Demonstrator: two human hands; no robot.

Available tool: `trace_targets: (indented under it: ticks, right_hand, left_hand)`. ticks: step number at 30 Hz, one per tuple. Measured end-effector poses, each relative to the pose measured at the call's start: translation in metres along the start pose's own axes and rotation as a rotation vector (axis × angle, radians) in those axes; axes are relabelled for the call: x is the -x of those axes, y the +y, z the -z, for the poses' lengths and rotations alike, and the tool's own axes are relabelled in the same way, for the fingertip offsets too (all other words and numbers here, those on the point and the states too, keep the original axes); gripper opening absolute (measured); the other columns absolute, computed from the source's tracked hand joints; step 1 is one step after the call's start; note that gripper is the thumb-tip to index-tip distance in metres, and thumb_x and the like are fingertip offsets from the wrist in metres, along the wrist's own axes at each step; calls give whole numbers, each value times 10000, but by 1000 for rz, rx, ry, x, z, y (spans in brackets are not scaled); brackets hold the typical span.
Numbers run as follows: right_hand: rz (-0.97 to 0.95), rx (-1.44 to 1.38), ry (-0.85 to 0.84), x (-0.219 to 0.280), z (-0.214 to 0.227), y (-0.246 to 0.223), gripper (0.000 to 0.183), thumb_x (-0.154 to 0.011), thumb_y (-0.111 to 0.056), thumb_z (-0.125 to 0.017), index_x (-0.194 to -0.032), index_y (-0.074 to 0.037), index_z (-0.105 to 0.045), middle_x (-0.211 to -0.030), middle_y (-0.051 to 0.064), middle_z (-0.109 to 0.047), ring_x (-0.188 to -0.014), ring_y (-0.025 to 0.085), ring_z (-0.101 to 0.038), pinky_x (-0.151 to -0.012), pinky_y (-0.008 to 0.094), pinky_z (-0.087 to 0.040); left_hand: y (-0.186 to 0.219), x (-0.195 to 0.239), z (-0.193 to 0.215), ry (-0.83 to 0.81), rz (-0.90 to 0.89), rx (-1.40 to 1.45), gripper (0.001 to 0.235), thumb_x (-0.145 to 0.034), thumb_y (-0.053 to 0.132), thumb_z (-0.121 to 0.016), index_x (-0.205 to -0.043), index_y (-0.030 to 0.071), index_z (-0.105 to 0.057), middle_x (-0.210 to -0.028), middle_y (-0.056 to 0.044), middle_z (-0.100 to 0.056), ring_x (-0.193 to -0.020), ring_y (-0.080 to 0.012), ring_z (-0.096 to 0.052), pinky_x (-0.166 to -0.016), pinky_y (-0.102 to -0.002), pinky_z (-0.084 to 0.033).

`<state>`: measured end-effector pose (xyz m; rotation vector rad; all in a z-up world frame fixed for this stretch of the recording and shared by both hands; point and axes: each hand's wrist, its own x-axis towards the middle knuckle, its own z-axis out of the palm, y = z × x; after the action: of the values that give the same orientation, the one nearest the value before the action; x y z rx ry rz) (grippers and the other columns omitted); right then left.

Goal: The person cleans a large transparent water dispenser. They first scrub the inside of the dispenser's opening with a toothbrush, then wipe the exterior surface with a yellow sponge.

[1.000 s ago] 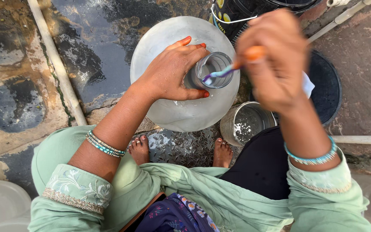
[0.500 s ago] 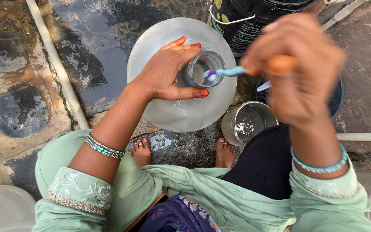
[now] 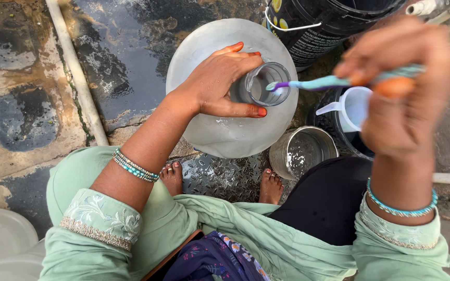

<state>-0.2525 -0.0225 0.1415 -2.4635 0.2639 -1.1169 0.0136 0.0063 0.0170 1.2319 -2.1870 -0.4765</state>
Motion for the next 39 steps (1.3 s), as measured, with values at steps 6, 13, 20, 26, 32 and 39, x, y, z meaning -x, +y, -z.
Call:
trace_targets:
  ticks: [6, 13, 20, 26, 32, 39]
  right_hand:
    - [-61, 141, -253, -11, -33, 29, 395, -1176, -342, -411, -1009, 3, -506, -1022, 142, -681, -903, 257, -678, -818, 375, -531]
    - [-157, 165, -171, 7, -8, 12, 351, -1183, -315, -434, -1047, -5, -526, -956, 126, -697, -796, 225, -678, -730, 339, -519]
    - [-201, 188, -187, 3, -45, 29, 333, -1215, -294, -453, -1074, -10, -552, -880, 124, -681, -700, 180, -663, -642, 283, -507]
    - [-139, 189, -136, -2, -29, 11, 367, -1222, -293, -447, -1020, -8, -562, -858, 128, -656, -709, 195, -642, -656, 302, -499]
    - [-222, 136, -138, 4, -26, 17, 409, -1238, -315, -456, -1001, 0, -567, -859, 99, -656, -695, 178, -637, -651, 281, -495]
    - [-258, 121, -75, 4, -33, 24, 424, -1248, -317, -471, -1008, 17, -572, -875, 79, -658, -700, 169, -649, -649, 253, -510]
  left_hand:
    - [-1, 1, 2, 189, -145, 10, 912, -773, 719, -788, -1282, -15, -604, -1218, -222, -669, -1182, -401, -629, -1208, -525, -304]
    - [-6, -1, -2, 158, -109, 12, 836, -769, 710, -778, -1228, 27, -628, -1171, -164, -699, -1159, -367, -648, -1236, -533, -287]
    - [-1, -3, -7, 160, -116, 10, 821, -783, 725, -764, -1220, 43, -628, -1177, -162, -702, -1165, -364, -650, -1219, -527, -302]
    - [-2, -3, -3, 160, -82, 1, 794, -796, 726, -747, -1217, 64, -627, -1126, -139, -717, -1135, -361, -660, -1224, -530, -301]
    - [-3, -5, -3, 143, -90, 1, 806, -796, 735, -744, -1217, 58, -622, -1124, -145, -719, -1139, -364, -660, -1225, -531, -304]
    - [-3, -5, -7, 120, -52, -37, 846, -783, 757, -734, -1219, 41, -623, -1167, -170, -714, -1161, -372, -654, -1245, -505, -307]
